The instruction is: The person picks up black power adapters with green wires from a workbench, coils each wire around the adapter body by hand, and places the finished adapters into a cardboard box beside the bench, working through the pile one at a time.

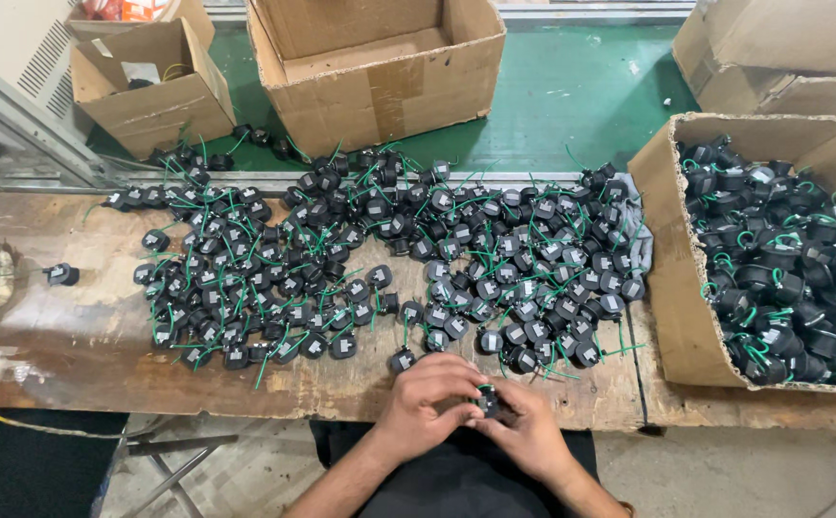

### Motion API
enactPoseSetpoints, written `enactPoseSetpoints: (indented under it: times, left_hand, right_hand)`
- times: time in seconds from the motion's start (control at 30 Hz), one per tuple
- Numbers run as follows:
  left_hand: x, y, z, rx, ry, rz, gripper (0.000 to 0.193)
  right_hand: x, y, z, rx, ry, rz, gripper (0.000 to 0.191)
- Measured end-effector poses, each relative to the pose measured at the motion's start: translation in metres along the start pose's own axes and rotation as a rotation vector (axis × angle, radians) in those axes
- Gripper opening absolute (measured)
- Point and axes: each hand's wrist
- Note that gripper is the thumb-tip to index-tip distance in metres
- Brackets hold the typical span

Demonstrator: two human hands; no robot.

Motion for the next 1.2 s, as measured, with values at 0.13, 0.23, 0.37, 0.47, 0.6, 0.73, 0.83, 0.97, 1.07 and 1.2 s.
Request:
enactPoseSetpoints:
  times: [0.13, 0.23, 0.37, 0.47, 0.6, 0.73, 0.83, 0.97, 1.07, 1.2]
  left_hand:
    - [0.004, -0.011, 0.016, -0.171, -0.376, -0.395, 0.023]
    - [0.006, -0.01, 0.001, -0.179, -0.131, -0.263, 0.021]
    - [0.008, -0.004, -0.032, -0.26, 0.334, -0.344, 0.021]
    - [0.008, -0.005, -0.038, -0.288, 0.629, -0.287, 0.036]
    - [0.015, -0.01, -0.03, -0.291, 0.486, -0.449, 0.047]
    - [0.023, -0.013, -0.034, -0.393, 0.385, -0.265, 0.034]
    - [0.015, -0.017, -0.032, -0.399, 0.11, -0.126, 0.024]
    - [0.001, -0.01, -0.013, -0.206, -0.088, 0.03, 0.028]
    - [-0.004, -0.001, 0.003, -0.163, 0.023, 0.13, 0.031]
    - [-0.007, 0.001, 0.008, -0.144, 0.049, 0.179, 0.027]
  right_hand:
    - [0.026, 0.001, 0.001, 0.031, -0.12, -0.24, 0.046]
    - [0.036, 0.002, 0.001, 0.004, -0.047, -0.457, 0.038]
    - [0.037, 0.004, -0.003, -0.048, -0.013, -0.46, 0.036]
    - [0.035, 0.002, -0.003, -0.12, -0.04, -0.418, 0.039]
    - [0.034, -0.002, 0.003, -0.192, -0.053, -0.333, 0.042]
    - [0.034, -0.002, -0.001, -0.19, -0.099, -0.392, 0.042]
    - [0.032, -0.002, -0.003, -0.167, -0.007, -0.266, 0.046]
    - [0.026, 0.002, 0.004, -0.036, 0.021, -0.212, 0.058]
    - [0.021, 0.003, 0.008, 0.027, -0.077, -0.346, 0.047]
    - [0.018, -0.001, -0.001, 0.015, -0.073, -0.293, 0.043]
Point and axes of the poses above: each hand's wrist, its own y-axis towards the middle knuckle, its own z-axis out of the palm, x = y × z, and after that the axes turned 2 degrees about -x, right-handed
